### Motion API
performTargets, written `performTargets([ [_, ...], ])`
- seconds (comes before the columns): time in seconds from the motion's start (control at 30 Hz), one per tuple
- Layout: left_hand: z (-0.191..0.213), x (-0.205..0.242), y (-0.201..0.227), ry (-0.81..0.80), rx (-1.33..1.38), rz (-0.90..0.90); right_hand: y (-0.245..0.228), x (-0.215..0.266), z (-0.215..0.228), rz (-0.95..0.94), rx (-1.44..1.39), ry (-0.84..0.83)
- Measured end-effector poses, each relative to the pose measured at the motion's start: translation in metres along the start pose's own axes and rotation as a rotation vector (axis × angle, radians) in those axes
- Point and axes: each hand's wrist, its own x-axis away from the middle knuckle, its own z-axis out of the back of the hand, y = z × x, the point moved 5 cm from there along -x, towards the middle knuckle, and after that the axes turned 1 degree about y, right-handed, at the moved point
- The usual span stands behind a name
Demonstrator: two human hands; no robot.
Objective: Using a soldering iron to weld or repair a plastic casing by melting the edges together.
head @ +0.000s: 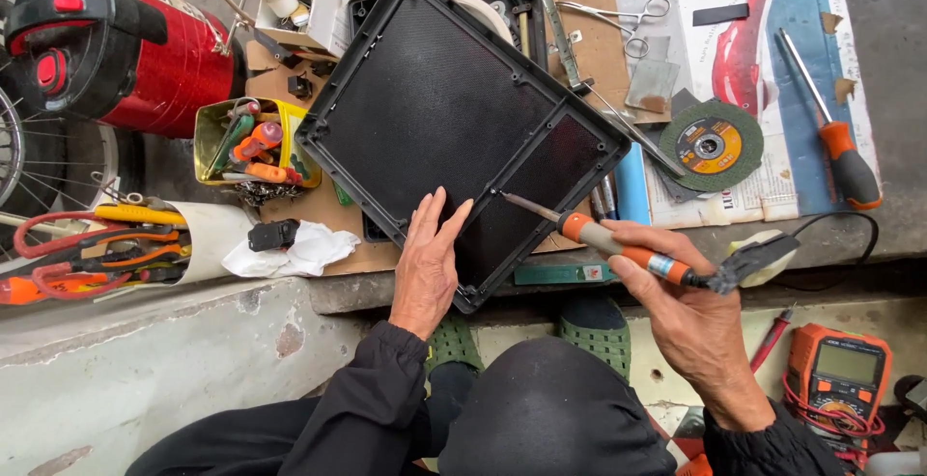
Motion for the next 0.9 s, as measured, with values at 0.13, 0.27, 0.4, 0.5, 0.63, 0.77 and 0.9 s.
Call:
performTargets([
  [0.13,0.000,0.000,-0.001,-0.012,0.020,0.004,-0.004,-0.004,-0.001,0.023,0.017,0.072],
  [0.27,0.000,0.001,-0.003,-0.007,0.009,0.000,-0.002,-0.010,-0.001,-0.047,0.045,0.039],
  [0.4,0.001,0.001,-0.004,0.000,0.009,-0.004,-0.005,-0.017,0.001,-0.080,0.032,-0.048],
  [0.5,0.003,0.000,-0.005,0.002,0.001,-0.010,-0.018,-0.024,0.001,-0.072,0.103,-0.106],
  [0.63,0.009,-0.001,-0.009,0.013,0.007,-0.008,-0.014,-0.020,0.001,-0.041,0.085,-0.112],
  [0.77,0.008,-0.001,-0.013,0.016,-0.001,-0.006,-0.010,-0.013,-0.002,0.014,0.124,-0.068],
  [0.9,0.008,0.000,-0.012,0.010,0.010,-0.001,-0.003,-0.008,-0.006,0.041,0.084,-0.057],
])
